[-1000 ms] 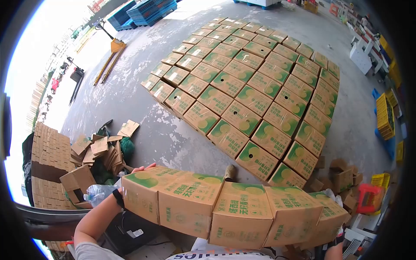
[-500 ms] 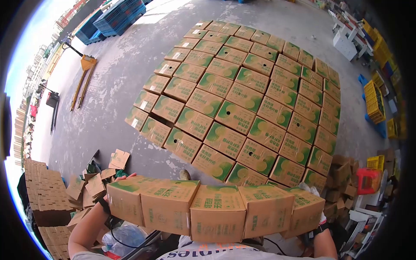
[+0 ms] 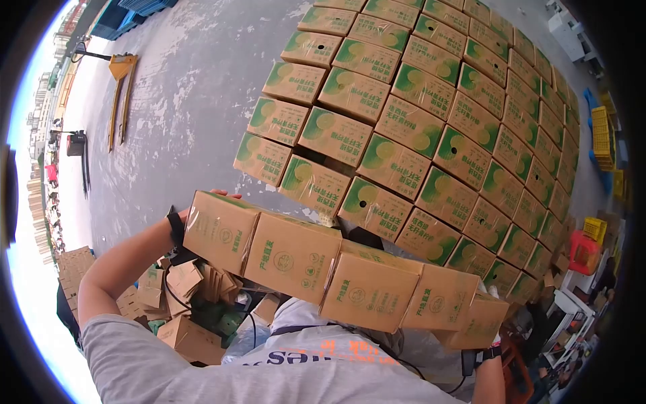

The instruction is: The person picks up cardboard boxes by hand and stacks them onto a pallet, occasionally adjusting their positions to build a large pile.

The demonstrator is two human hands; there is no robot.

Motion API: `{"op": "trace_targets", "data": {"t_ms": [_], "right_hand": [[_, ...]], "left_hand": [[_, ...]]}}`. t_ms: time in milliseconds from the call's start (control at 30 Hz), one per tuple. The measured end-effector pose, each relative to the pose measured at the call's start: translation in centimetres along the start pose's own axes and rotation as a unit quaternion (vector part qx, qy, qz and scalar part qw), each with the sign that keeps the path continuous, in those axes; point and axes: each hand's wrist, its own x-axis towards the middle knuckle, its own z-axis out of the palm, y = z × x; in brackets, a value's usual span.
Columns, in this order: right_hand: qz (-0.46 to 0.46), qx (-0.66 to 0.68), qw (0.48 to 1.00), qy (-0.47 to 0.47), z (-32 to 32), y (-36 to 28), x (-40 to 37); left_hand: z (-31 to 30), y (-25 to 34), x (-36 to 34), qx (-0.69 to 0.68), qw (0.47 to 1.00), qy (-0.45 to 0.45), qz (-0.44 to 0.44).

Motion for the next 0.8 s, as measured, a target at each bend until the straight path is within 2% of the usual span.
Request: {"op": "trace_targets", "data": {"t_ms": [33, 100, 133, 200, 233, 400, 467, 567, 667, 700, 733, 800], "right_hand": [[0.004, 0.006, 1.000, 0.006, 0.0, 0.8, 0.8], [0.116, 0.190, 0.973, 0.056, 2.2, 0.9, 4.1], [0.123, 0.195, 0.971, 0.062, 3.7, 0.9, 5.2], [0.165, 0.314, 0.921, 0.161, 6.2, 0.8, 8.5], [0.163, 0.321, 0.919, 0.161, 6.5, 1.5, 9.5], [0.239, 0.257, 0.912, 0.213, 7.5, 1.7, 13.4], [0.269, 0.229, 0.906, 0.234, 6.9, 1.0, 15.0], [0.302, 0.186, 0.899, 0.257, 7.3, 0.0, 18.5], [0.340, 0.137, 0.887, 0.282, 13.5, -0.8, 25.1], [0.350, 0.118, 0.884, 0.287, 15.3, -1.2, 26.6], [0.356, 0.100, 0.882, 0.292, 15.3, -1.7, 26.9], [0.377, 0.060, 0.873, 0.305, 14.2, -2.7, 24.9]], "left_hand": [[-1.8, 0.5, 0.6, 0.003, 1.000, 0.003, -0.009], [-3.2, 3.0, 1.7, 0.043, 0.998, 0.018, -0.051], [-4.4, 5.4, 1.8, 0.060, 0.995, 0.026, -0.074], [-3.7, 6.5, 3.3, 0.100, 0.988, 0.042, -0.108], [-4.1, 7.5, 3.4, 0.124, 0.984, 0.049, -0.122], [-6.1, 10.8, 7.7, 0.205, 0.950, 0.070, -0.224], [-8.5, 13.9, 8.8, 0.236, 0.932, 0.073, -0.263], [-8.9, 17.9, 13.5, 0.289, 0.904, 0.073, -0.308], [-7.3, 20.2, 19.8, 0.333, 0.872, 0.068, -0.354], [-8.1, 20.6, 20.0, 0.346, 0.862, 0.066, -0.364], [-7.5, 21.2, 20.7, 0.342, 0.875, 0.083, -0.333], [-6.2, 21.4, 20.6, 0.329, 0.887, 0.093, -0.309]]}}
